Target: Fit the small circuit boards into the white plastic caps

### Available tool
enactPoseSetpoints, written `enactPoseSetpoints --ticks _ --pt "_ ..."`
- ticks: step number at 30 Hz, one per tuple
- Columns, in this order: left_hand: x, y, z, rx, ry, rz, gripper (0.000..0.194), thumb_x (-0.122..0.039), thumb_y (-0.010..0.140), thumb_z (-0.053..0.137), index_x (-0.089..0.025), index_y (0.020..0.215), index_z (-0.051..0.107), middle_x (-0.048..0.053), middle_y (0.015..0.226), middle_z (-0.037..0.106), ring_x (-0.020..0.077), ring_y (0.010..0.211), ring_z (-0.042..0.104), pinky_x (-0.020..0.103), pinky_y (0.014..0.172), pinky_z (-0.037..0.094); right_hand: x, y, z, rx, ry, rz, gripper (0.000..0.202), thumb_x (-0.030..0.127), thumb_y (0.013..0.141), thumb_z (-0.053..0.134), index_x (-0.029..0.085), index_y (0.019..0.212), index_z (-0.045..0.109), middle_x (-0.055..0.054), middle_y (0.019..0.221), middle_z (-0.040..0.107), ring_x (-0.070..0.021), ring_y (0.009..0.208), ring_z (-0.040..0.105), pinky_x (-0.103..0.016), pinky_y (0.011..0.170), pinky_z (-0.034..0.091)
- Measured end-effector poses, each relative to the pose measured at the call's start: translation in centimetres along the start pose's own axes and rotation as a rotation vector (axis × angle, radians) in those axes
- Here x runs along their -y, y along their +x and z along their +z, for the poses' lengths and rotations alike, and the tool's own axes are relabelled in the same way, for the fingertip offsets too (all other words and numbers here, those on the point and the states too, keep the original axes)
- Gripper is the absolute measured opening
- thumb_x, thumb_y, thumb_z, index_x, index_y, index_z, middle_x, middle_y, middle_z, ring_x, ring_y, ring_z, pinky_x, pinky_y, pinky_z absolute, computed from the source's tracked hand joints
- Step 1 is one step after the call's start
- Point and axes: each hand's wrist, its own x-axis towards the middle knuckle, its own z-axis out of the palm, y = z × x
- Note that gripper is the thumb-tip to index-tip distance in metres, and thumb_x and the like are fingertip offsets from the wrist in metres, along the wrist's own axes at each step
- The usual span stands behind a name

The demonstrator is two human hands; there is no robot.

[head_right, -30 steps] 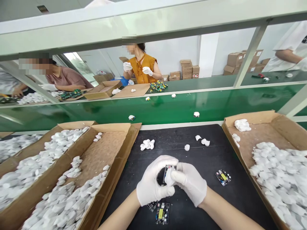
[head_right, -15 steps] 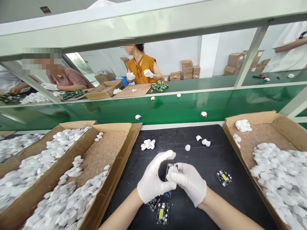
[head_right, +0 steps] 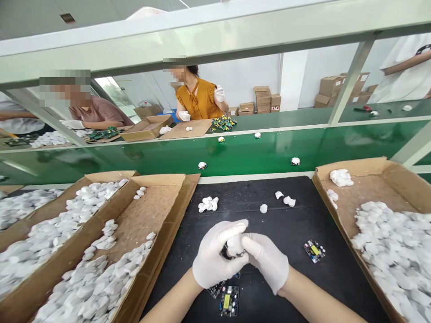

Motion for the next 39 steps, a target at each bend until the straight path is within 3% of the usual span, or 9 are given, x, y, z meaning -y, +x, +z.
enactPoseSetpoints --ticks 3,5,9,13,17,21,28,33,39 --pt "0.0 -0.1 -0.3 0.081 -0.200 -0.085 0.049 -0.047 0.074 0.059 -0.024 0.117 0.049 0.008 0.102 0.066 0.0219 0.090 0.063 0.036 0.079 0.052 0.2 0.0 0.0 0.054 0.040 0.030 0.032 0.045 0.077 0.057 0.015 0.070 0.053 -0.003 0.073 0.046 -0.0149 0.071 0.043 -0.029 0.069 0.036" --pt "0.1 -0.3 -0.4 0.107 -0.180 -0.122 0.061 -0.053 0.071 0.062 -0.023 0.122 0.045 0.010 0.107 0.064 0.0241 0.096 0.062 0.039 0.082 0.051 0.3 0.0 -0.1 0.017 0.005 0.023 0.031 0.044 0.076 0.058 0.015 0.068 0.052 -0.002 0.072 0.047 -0.0145 0.070 0.043 -0.029 0.068 0.036" --pt "0.2 -0.2 -0.1 0.060 -0.037 -0.131 0.054 -0.037 0.067 0.070 -0.024 0.115 0.050 0.007 0.104 0.066 0.0227 0.094 0.063 0.039 0.081 0.052 0.4 -0.2 -0.3 -0.146 -0.209 0.001 0.028 0.037 0.077 0.058 0.015 0.062 0.049 -0.001 0.065 0.047 -0.0138 0.066 0.042 -0.027 0.065 0.035" --pt "0.2 0.3 0.0 0.033 0.006 -0.016 0.047 -0.021 0.066 0.067 -0.025 0.111 0.053 0.005 0.099 0.068 0.0211 0.090 0.064 0.037 0.080 0.053 0.4 -0.3 -0.3 -0.114 -0.251 -0.105 0.030 0.037 0.084 0.047 0.016 0.062 0.049 -0.002 0.068 0.049 -0.0152 0.069 0.045 -0.028 0.068 0.036" --pt "0.1 0.5 0.1 0.082 0.009 0.051 0.046 -0.024 0.062 0.068 -0.024 0.106 0.055 0.005 0.098 0.068 0.0227 0.091 0.064 0.038 0.080 0.053 0.6 -0.1 -0.4 -0.090 -0.315 -0.045 0.032 0.038 0.081 0.049 0.015 0.059 0.051 -0.002 0.063 0.051 -0.0150 0.063 0.045 -0.029 0.062 0.036" --pt "-0.2 0.5 0.0 0.113 -0.091 -0.017 0.047 -0.023 0.060 0.068 -0.024 0.105 0.056 0.005 0.100 0.067 0.0207 0.091 0.064 0.035 0.082 0.053 1.0 0.1 -0.5 -0.050 -0.336 0.061 0.028 0.032 0.077 0.054 0.014 0.055 0.052 -0.001 0.059 0.050 -0.0132 0.059 0.044 -0.027 0.060 0.035" --pt "-0.2 0.5 -0.3 0.170 -0.031 -0.049 0.035 -0.023 0.064 0.067 -0.024 0.098 0.060 0.005 0.103 0.067 0.0206 0.092 0.063 0.034 0.081 0.052 0.2 0.0 -0.8 -0.023 -0.128 -0.074 0.037 0.042 0.082 0.045 0.015 0.057 0.051 -0.004 0.065 0.053 -0.0149 0.064 0.047 -0.029 0.064 0.038" --pt "-0.1 0.8 -0.2 0.170 0.043 0.041 0.027 -0.026 0.066 0.065 -0.024 0.093 0.061 0.004 0.099 0.068 0.0197 0.087 0.065 0.033 0.079 0.052 1.1 0.2 -0.2 -0.076 -0.498 0.032 0.028 0.036 0.072 0.052 0.016 0.053 0.044 0.001 0.056 0.042 -0.0123 0.058 0.038 -0.026 0.056 0.031" --pt "0.2 0.3 0.0 0.117 0.073 0.024 0.033 -0.027 0.072 0.064 -0.023 0.103 0.057 0.007 0.105 0.066 0.0204 0.093 0.063 0.035 0.081 0.051 1.9 0.1 0.6 -0.182 -0.585 0.056 0.018 0.022 0.071 0.050 0.017 0.057 0.040 0.003 0.059 0.037 -0.0106 0.059 0.035 -0.023 0.055 0.030"
